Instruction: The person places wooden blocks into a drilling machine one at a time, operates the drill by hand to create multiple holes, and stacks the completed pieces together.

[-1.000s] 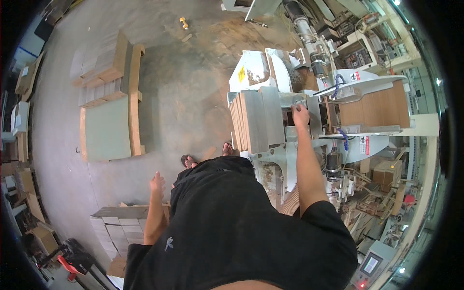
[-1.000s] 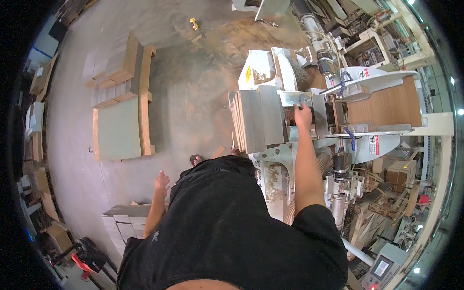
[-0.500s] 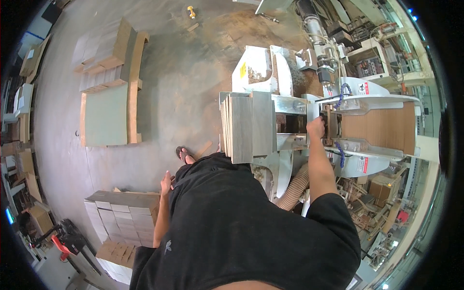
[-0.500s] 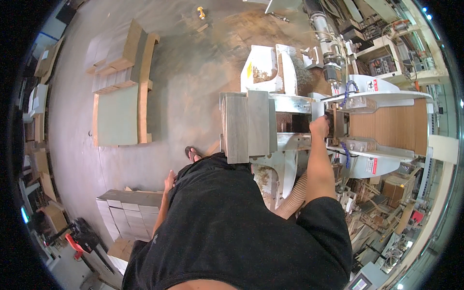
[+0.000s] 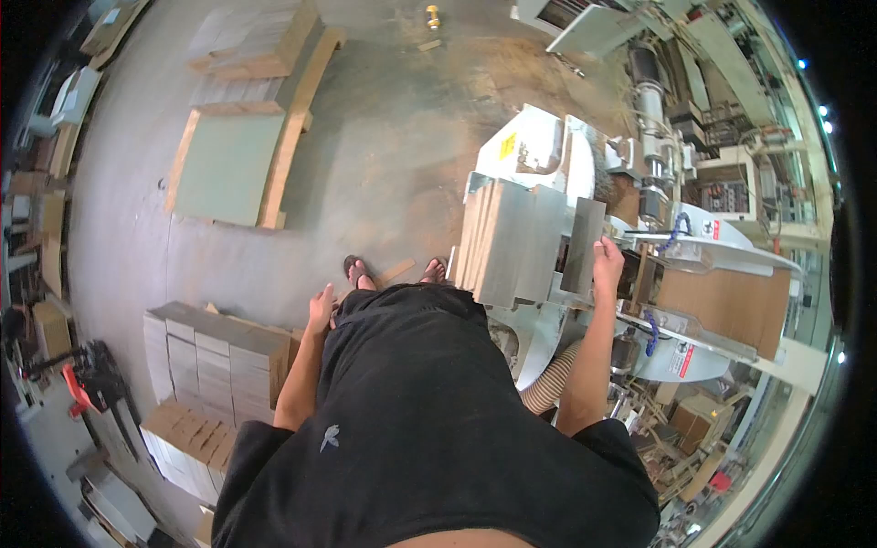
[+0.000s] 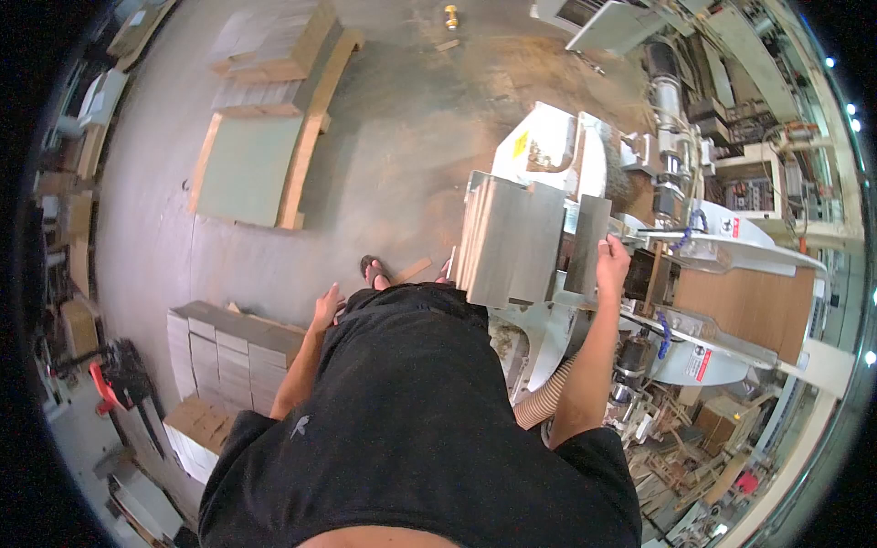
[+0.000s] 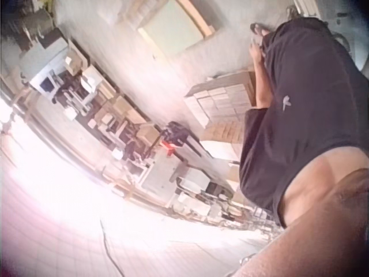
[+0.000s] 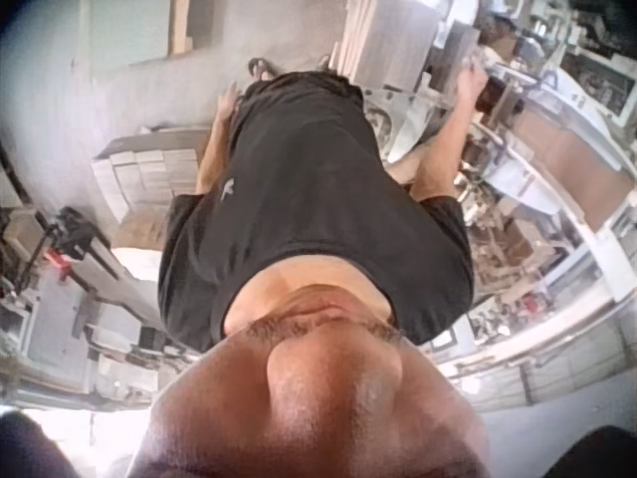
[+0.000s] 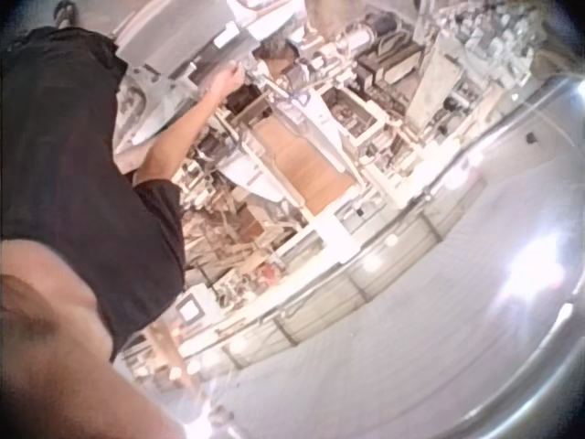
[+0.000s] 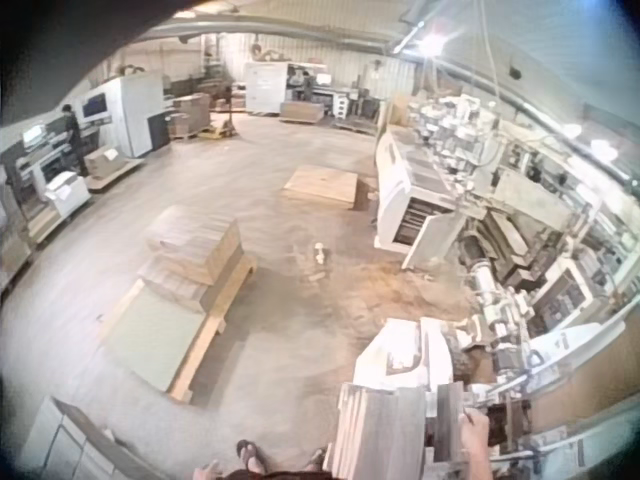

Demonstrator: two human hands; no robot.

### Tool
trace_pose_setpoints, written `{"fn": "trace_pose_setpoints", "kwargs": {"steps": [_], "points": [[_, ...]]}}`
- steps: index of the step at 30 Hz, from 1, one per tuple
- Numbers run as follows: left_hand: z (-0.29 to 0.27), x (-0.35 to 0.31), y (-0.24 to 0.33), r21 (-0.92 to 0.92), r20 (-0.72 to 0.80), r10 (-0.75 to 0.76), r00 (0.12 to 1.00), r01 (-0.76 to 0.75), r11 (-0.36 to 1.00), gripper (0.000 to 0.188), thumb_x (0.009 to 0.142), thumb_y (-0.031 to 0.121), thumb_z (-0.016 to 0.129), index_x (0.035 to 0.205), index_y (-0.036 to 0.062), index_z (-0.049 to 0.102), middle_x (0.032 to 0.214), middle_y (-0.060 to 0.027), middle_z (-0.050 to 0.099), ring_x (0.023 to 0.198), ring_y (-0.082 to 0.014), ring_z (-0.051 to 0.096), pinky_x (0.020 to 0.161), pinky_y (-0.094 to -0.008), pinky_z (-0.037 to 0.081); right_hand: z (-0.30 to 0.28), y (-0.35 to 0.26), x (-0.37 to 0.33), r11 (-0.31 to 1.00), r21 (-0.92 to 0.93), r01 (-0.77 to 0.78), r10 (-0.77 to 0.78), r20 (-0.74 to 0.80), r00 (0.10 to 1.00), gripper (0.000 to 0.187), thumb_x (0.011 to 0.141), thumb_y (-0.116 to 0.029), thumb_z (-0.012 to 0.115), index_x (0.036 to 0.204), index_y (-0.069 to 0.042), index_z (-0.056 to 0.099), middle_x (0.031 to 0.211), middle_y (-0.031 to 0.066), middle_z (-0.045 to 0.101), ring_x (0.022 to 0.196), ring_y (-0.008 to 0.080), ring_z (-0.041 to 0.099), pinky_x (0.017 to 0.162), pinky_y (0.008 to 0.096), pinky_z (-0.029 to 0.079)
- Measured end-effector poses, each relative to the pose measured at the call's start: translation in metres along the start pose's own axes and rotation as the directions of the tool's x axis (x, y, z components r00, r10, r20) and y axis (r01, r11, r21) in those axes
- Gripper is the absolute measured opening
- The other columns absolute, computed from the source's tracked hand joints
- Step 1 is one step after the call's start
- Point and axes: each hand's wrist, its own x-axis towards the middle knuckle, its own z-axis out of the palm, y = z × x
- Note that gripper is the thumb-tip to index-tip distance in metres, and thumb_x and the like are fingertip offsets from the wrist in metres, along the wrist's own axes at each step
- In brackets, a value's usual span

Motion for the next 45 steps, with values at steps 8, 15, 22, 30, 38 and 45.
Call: {"fn": "trace_pose_setpoints", "kwargs": {"steps": [8, 15, 22, 30, 38, 45], "points": [[-0.027, 0.003, 0.004, 0.054, -0.111, 0.043, 0.993, -0.037, 0.998, 0.066, 0.090, 0.051, 0.059, 0.110, -0.0122, 0.063, 0.091, -0.0198, 0.069, 0.081, -0.0201, 0.066, 0.064, -0.0355, 0.051, 0.058, -0.012, -0.031, 0.973, -0.231, -0.005, 0.019, 0.060, 0.998, 0.032, 0.096, -0.015, 0.056, 0.120, 0.004, 0.063, 0.115, 0.0147, 0.068, 0.103, 0.0217, 0.064, 0.093, 0.0336, 0.046], [-0.042, 0.005, -0.008, -0.074, -0.255, 0.060, 0.965, -0.081, 0.994, 0.062, 0.091, 0.048, 0.059, 0.095, -0.0129, 0.062, 0.080, -0.0143, 0.065, 0.063, -0.0223, 0.063, 0.061, -0.0348, 0.051, 0.064, -0.027, -0.051, 0.935, 0.180, -0.305, 0.247, 0.286, 0.926, 0.039, 0.097, -0.022, 0.053, 0.126, 0.004, 0.056, 0.108, 0.0136, 0.067, 0.090, 0.0286, 0.065, 0.075, 0.0377, 0.053], [-0.079, 0.016, -0.055, -0.217, -0.409, 0.024, 0.912, -0.123, 0.968, 0.061, 0.090, 0.050, 0.060, 0.099, -0.0097, 0.064, 0.084, -0.0122, 0.065, 0.079, -0.0192, 0.059, 0.073, -0.0341, 0.049, 0.050, -0.050, -0.071, 0.837, -0.056, -0.545, 0.535, 0.294, 0.792, 0.041, 0.096, -0.030, 0.053, 0.124, 0.000, 0.054, 0.106, 0.0101, 0.065, 0.085, 0.0239, 0.064, 0.068, 0.0326, 0.052], [-0.106, -0.010, -0.097, -0.510, -0.504, -0.294, 0.812, -0.006, 0.860, 0.063, 0.088, 0.050, 0.060, 0.112, -0.0073, 0.065, 0.110, -0.0250, 0.067, 0.106, -0.0318, 0.064, 0.093, -0.0396, 0.047, 0.030, -0.069, -0.064, 0.761, -0.394, -0.515, 0.623, 0.223, 0.750, 0.041, 0.095, -0.036, 0.054, 0.120, -0.003, 0.055, 0.104, 0.0073, 0.064, 0.081, 0.0200, 0.062, 0.063, 0.0296, 0.050], [-0.082, -0.018, -0.143, -0.559, -0.496, -0.394, 0.773, 0.063, 0.827, 0.056, 0.090, 0.046, 0.061, 0.112, -0.0055, 0.065, 0.098, -0.0109, 0.066, 0.088, -0.0198, 0.059, 0.082, -0.0345, 0.048, 0.018, -0.058, -0.026, 0.755, -0.449, -0.478, 0.604, 0.192, 0.774, 0.038, 0.094, -0.041, 0.055, 0.114, -0.009, 0.057, 0.096, 0.0043, 0.063, 0.076, 0.0177, 0.059, 0.059, 0.0305, 0.047], [-0.051, -0.019, -0.139, -0.617, -0.395, -0.415, 0.819, 0.098, 0.781, 0.064, 0.087, 0.052, 0.061, 0.117, -0.0048, 0.064, 0.118, -0.0235, 0.065, 0.114, -0.0332, 0.061, 0.097, -0.0402, 0.046, 0.004, -0.019, 0.005, 0.774, -0.408, -0.485, 0.592, 0.192, 0.783, 0.037, 0.094, -0.046, 0.055, 0.110, -0.013, 0.060, 0.090, 0.0017, 0.062, 0.072, 0.0156, 0.057, 0.056, 0.0312, 0.044]]}}
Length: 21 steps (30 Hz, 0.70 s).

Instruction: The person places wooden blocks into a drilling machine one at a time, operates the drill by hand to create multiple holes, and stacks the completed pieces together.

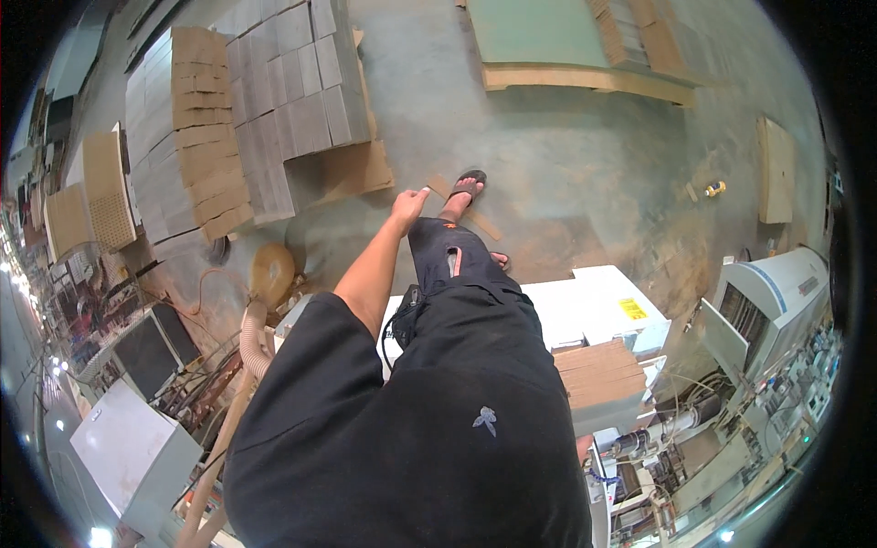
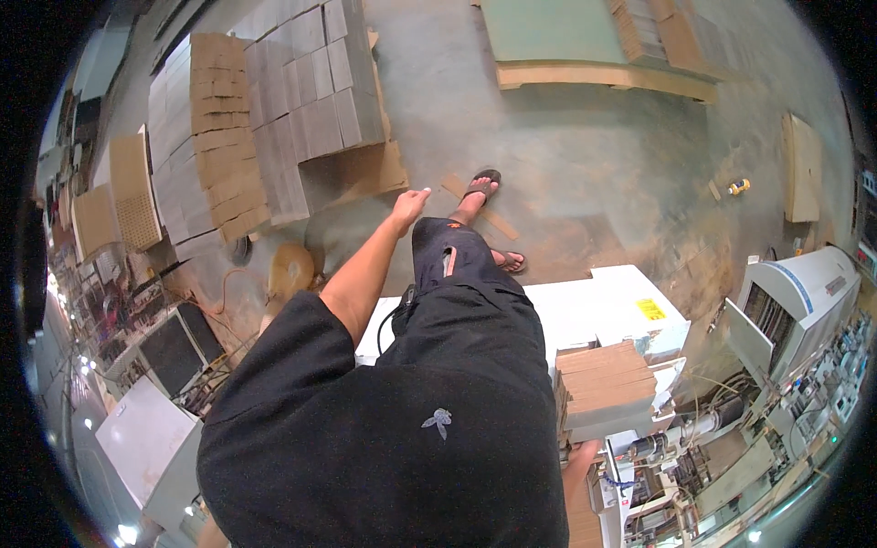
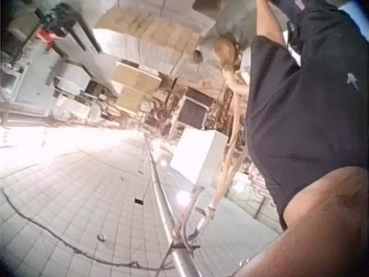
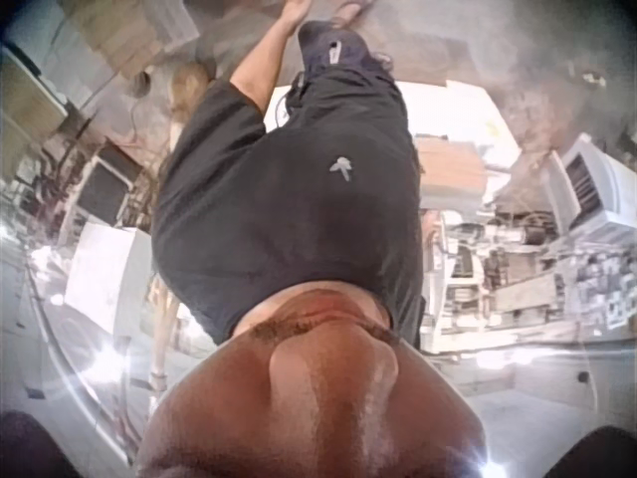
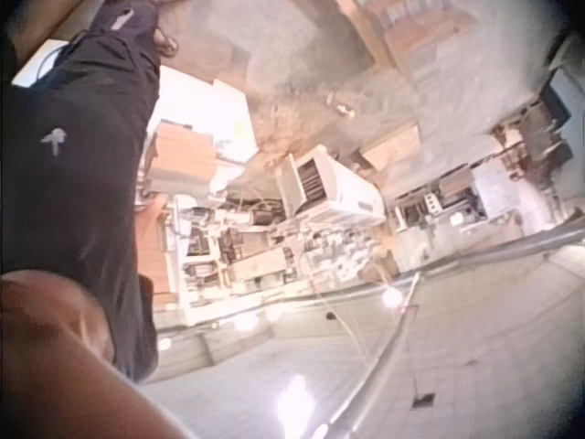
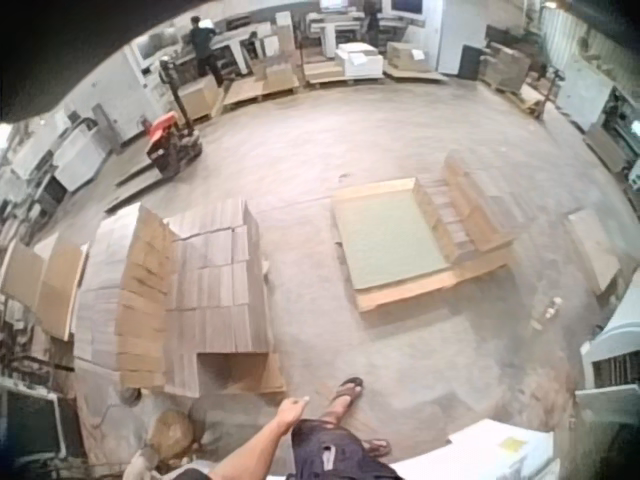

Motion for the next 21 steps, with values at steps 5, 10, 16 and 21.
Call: {"fn": "trace_pose_setpoints", "kwargs": {"steps": [5, 10, 16, 21], "points": [[0.015, -0.016, 0.022, 0.062, 0.022, 0.035, 0.999, -0.037, 0.997, 0.062, 0.087, 0.051, 0.063, 0.115, -0.0038, 0.066, 0.109, -0.0184, 0.069, 0.104, -0.0256, 0.063, 0.091, -0.0375, 0.048, 0.011, 0.003, 0.017, 0.984, 0.168, 0.058, -0.054, -0.033, 0.998, 0.052, 0.094, -0.058, 0.050, 0.118, -0.012, 0.058, 0.103, 0.0041, 0.061, 0.084, 0.0197, 0.057, 0.065, 0.0372, 0.047], [0.038, -0.035, 0.045, 0.033, 0.155, 0.032, 0.987, -0.038, 0.999, 0.058, 0.088, 0.052, 0.063, 0.116, 0.0018, 0.062, 0.105, -0.0083, 0.065, 0.087, -0.0174, 0.059, 0.063, -0.0335, 0.044, -0.001, 0.019, 0.016, 0.923, 0.365, 0.123, -0.116, -0.042, 0.992, 0.065, 0.096, -0.064, 0.042, 0.115, -0.004, 0.059, 0.093, 0.0068, 0.064, 0.061, 0.0177, 0.054, 0.051, 0.0299, 0.044], [0.059, -0.032, 0.047, 0.226, 0.366, -0.057, 0.929, -0.030, 0.974, 0.070, 0.090, 0.057, 0.057, 0.135, 0.0039, 0.047, 0.127, -0.0143, 0.058, 0.104, -0.0249, 0.058, 0.074, -0.0403, 0.047, -0.006, 0.036, 0.010, 0.791, 0.539, 0.290, -0.177, -0.252, 0.952, 0.044, 0.088, -0.036, 0.071, 0.110, 0.001, 0.062, 0.094, 0.0120, 0.068, 0.057, 0.0175, 0.062, 0.042, 0.0267, 0.045], [0.076, -0.042, 0.049, 0.459, 0.394, -0.059, 0.917, -0.141, 0.877, 0.071, 0.093, 0.056, 0.053, 0.139, 0.0033, 0.043, 0.135, -0.0166, 0.055, 0.112, -0.0276, 0.057, 0.078, -0.0414, 0.047, -0.022, 0.039, 0.022, 0.932, 0.189, 0.309, -0.158, -0.555, 0.817, 0.036, 0.085, -0.027, 0.072, 0.107, 0.001, 0.067, 0.086, 0.0112, 0.069, 0.062, 0.0206, 0.067, 0.050, 0.0322, 0.051]]}}
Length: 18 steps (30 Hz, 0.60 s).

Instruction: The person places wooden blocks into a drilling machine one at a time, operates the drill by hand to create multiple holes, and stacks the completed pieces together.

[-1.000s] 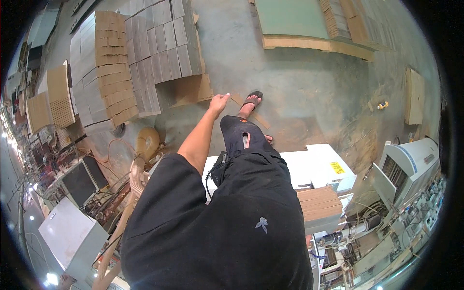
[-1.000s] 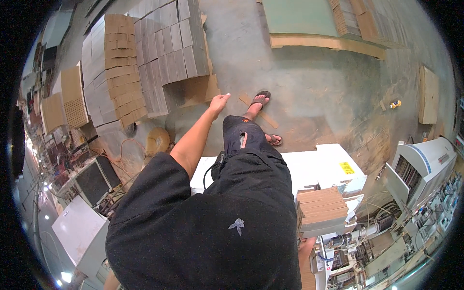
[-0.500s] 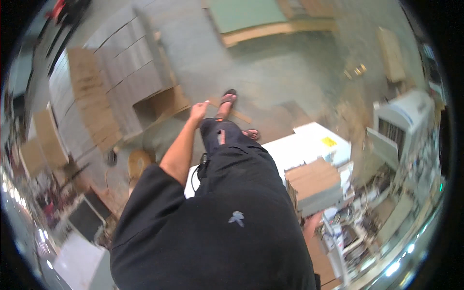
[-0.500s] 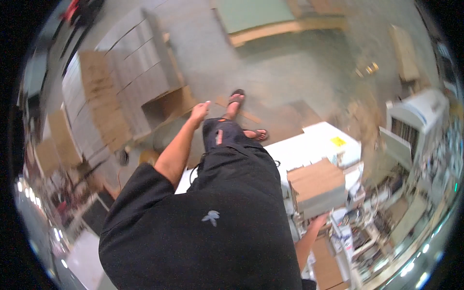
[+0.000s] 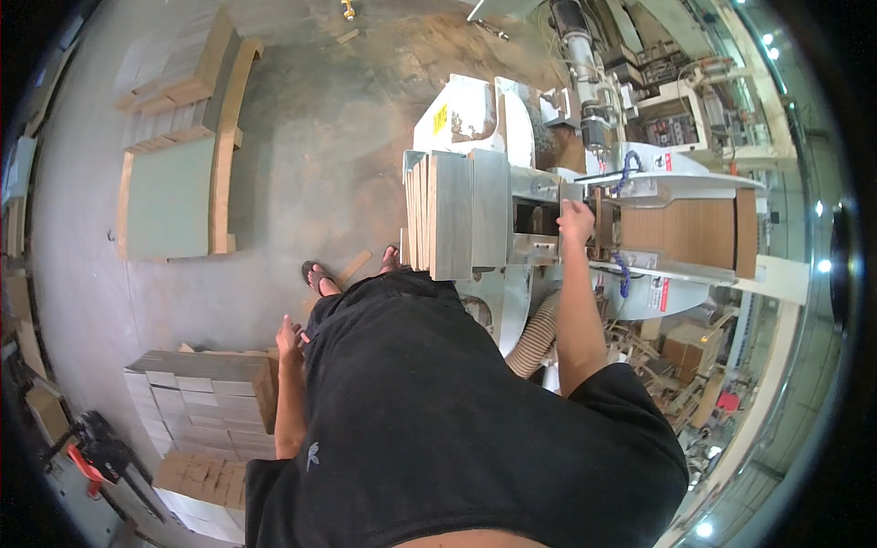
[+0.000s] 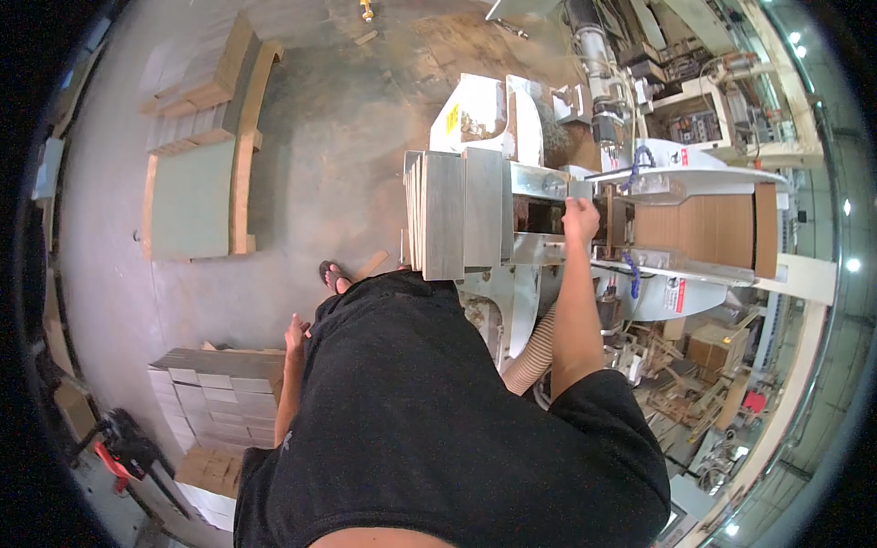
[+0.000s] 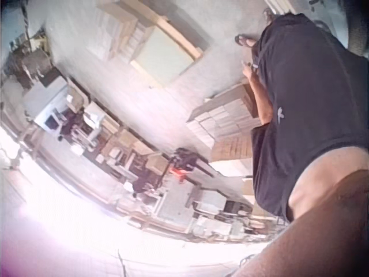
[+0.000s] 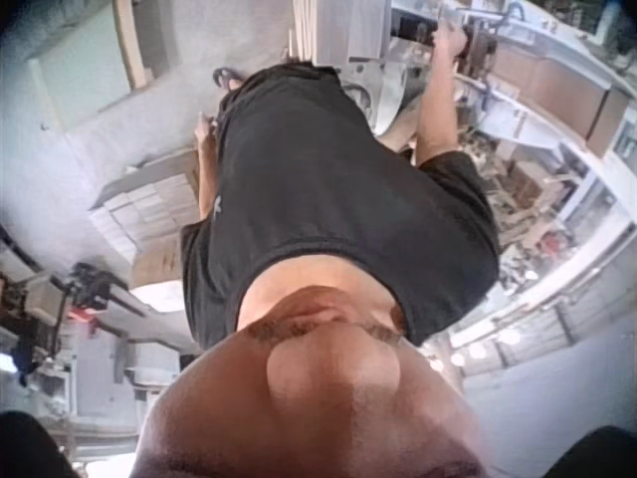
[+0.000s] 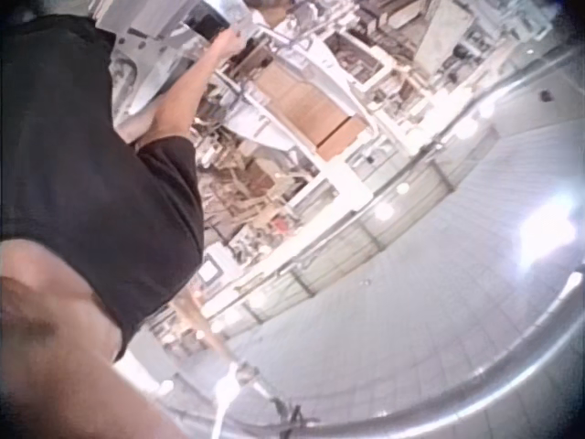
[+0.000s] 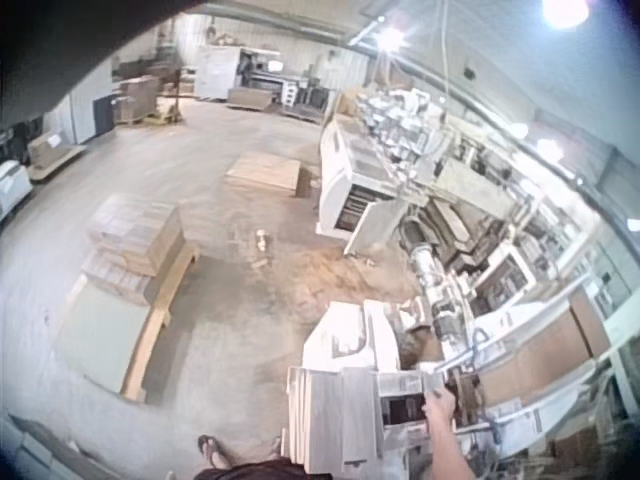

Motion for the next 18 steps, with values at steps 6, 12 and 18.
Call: {"fn": "trace_pose_setpoints", "kwargs": {"steps": [6, 12, 18], "points": [[0.016, -0.023, 0.029, -0.049, 0.087, 0.146, 0.985, -0.142, 0.989, 0.071, 0.091, 0.058, 0.054, 0.136, 0.0038, 0.045, 0.132, -0.0135, 0.056, 0.114, -0.0251, 0.055, 0.083, -0.0440, 0.044, 0.001, 0.045, 0.051, 0.830, -0.533, -0.164, 0.161, -0.053, 0.985, 0.040, 0.081, -0.025, 0.066, 0.111, 0.000, 0.061, 0.096, 0.0212, 0.069, 0.088, 0.0308, 0.069, 0.062, 0.0432, 0.055], [0.027, -0.038, 0.034, -0.108, -0.038, 0.152, 0.988, -0.155, 0.982, 0.069, 0.091, 0.058, 0.055, 0.130, 0.0013, 0.049, 0.122, -0.0132, 0.061, 0.106, -0.0247, 0.060, 0.080, -0.0403, 0.046, -0.001, 0.066, 0.045, 0.777, -0.621, -0.106, 0.136, 0.000, 0.991, 0.039, 0.083, -0.022, 0.063, 0.115, -0.002, 0.054, 0.114, 0.0218, 0.064, 0.098, 0.0347, 0.066, 0.075, 0.0459, 0.055], [0.000, 0.009, -0.019, 0.192, 0.009, 0.225, 0.974, -0.222, 0.956, 0.065, 0.096, 0.054, 0.051, 0.115, -0.0071, 0.061, 0.098, -0.0166, 0.068, 0.077, -0.0202, 0.064, 0.069, -0.0316, 0.052, -0.021, 0.016, 0.023, 0.829, -0.548, 0.113, 0.031, 0.247, 0.969, 0.030, 0.085, -0.027, 0.065, 0.105, -0.005, 0.066, 0.103, 0.0166, 0.070, 0.097, 0.0372, 0.065, 0.083, 0.0443, 0.050]]}}
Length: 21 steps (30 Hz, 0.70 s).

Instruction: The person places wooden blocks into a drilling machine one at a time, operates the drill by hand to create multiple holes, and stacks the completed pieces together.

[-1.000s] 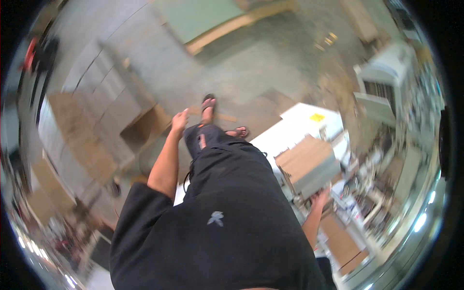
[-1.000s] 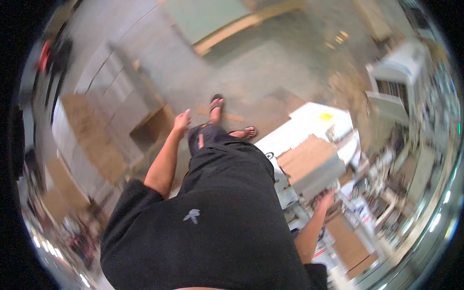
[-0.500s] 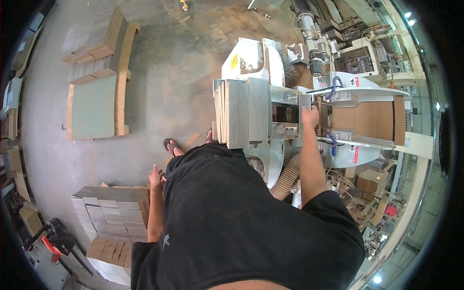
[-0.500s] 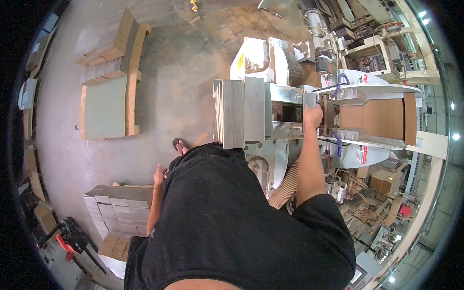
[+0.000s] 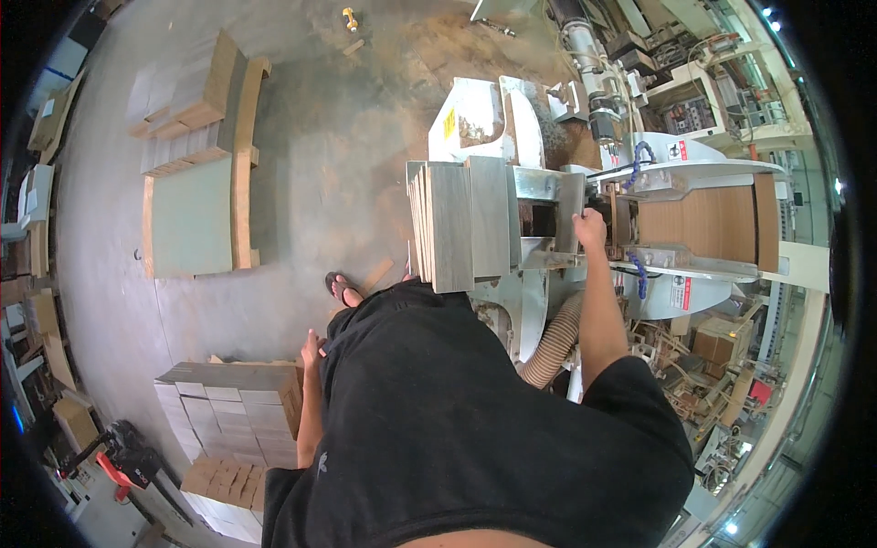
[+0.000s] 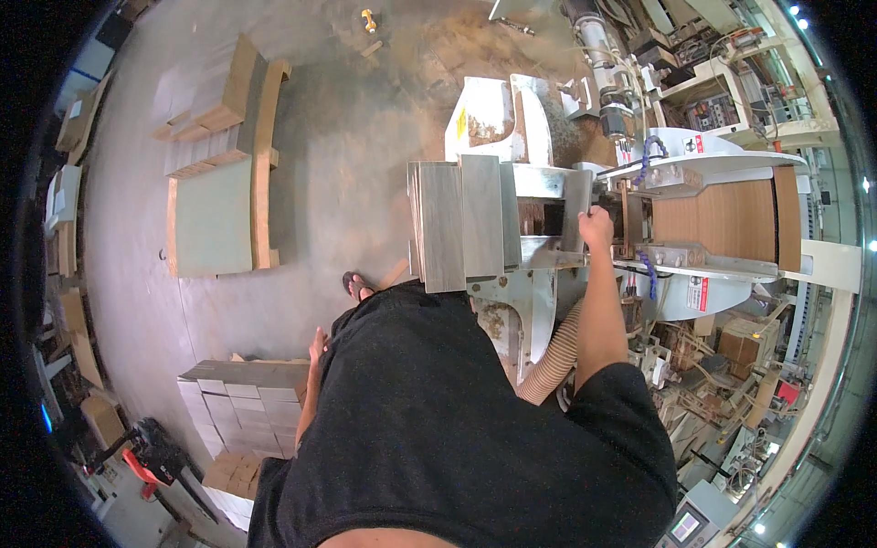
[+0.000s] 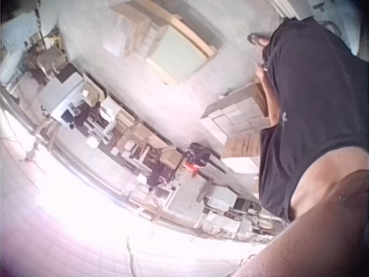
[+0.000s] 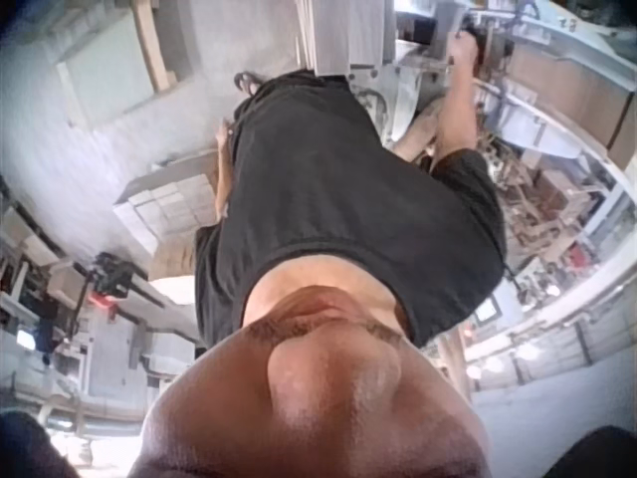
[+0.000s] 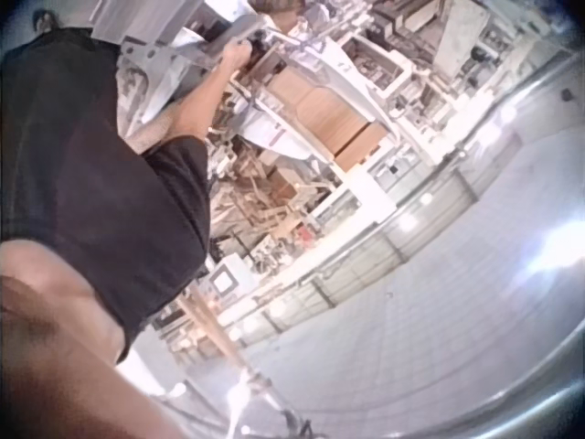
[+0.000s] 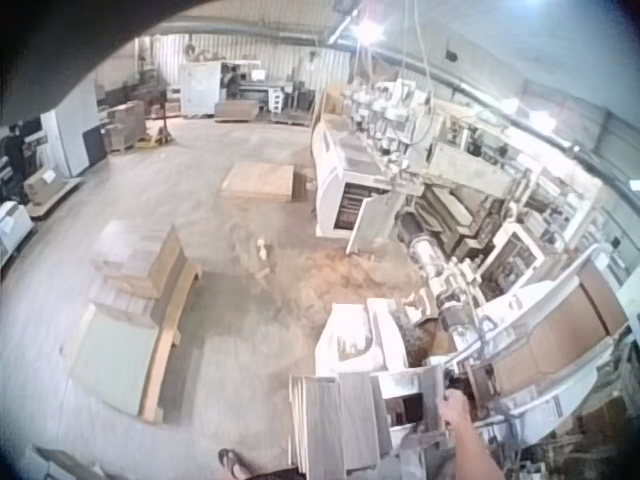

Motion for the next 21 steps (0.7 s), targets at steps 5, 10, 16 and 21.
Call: {"fn": "trace_pose_setpoints", "kwargs": {"steps": [5, 10, 16, 21], "points": [[-0.026, 0.050, -0.044, 0.278, 0.100, 0.150, 0.984, -0.172, 0.945, 0.072, 0.092, 0.059, 0.055, 0.121, -0.0068, 0.058, 0.107, -0.0164, 0.067, 0.093, -0.0217, 0.064, 0.085, -0.0339, 0.049, -0.002, -0.029, -0.041, 0.645, 0.738, 0.199, -0.245, -0.047, 0.968, 0.034, 0.091, -0.021, 0.064, 0.116, 0.001, 0.065, 0.106, 0.0088, 0.070, 0.096, 0.0176, 0.064, 0.086, 0.0344, 0.048], [-0.038, 0.062, 0.008, 0.147, 0.182, 0.043, 0.982, -0.071, 0.987, 0.087, 0.092, 0.065, 0.050, 0.135, -0.0107, 0.047, 0.107, -0.0200, 0.067, 0.081, -0.0198, 0.064, 0.065, -0.0317, 0.050, 0.031, -0.067, -0.069, 0.620, 0.770, 0.150, -0.261, 0.022, 0.965, 0.036, 0.092, -0.022, 0.064, 0.120, 0.001, 0.064, 0.106, 0.0065, 0.069, 0.096, 0.0145, 0.060, 0.088, 0.0297, 0.046], [-0.031, 0.016, 0.090, -0.172, 0.064, 0.062, 0.996, -0.050, 0.984, 0.085, 0.094, 0.057, 0.051, 0.141, -0.0122, 0.033, 0.132, -0.0291, 0.052, 0.108, -0.0357, 0.062, 0.080, -0.0317, 0.052, 0.051, -0.094, -0.093, 0.793, 0.534, 0.293, -0.338, -0.015, 0.941, 0.033, 0.089, -0.028, 0.064, 0.111, -0.003, 0.067, 0.091, 0.0193, 0.069, 0.085, 0.0361, 0.065, 0.077, 0.0404, 0.050], [-0.052, -0.005, 0.128, -0.073, 0.148, -0.032, 0.989, 0.043, 0.996, 0.084, 0.092, 0.061, 0.050, 0.148, 0.0012, 0.030, 0.148, -0.0209, 0.040, 0.134, -0.0363, 0.043, 0.103, -0.0538, 0.035, 0.003, -0.092, -0.094, 0.675, 0.692, 0.258, -0.162, -0.203, 0.966, 0.029, 0.091, -0.024, 0.062, 0.111, -0.003, 0.067, 0.096, 0.0185, 0.070, 0.093, 0.0317, 0.067, 0.082, 0.0372, 0.051]]}}
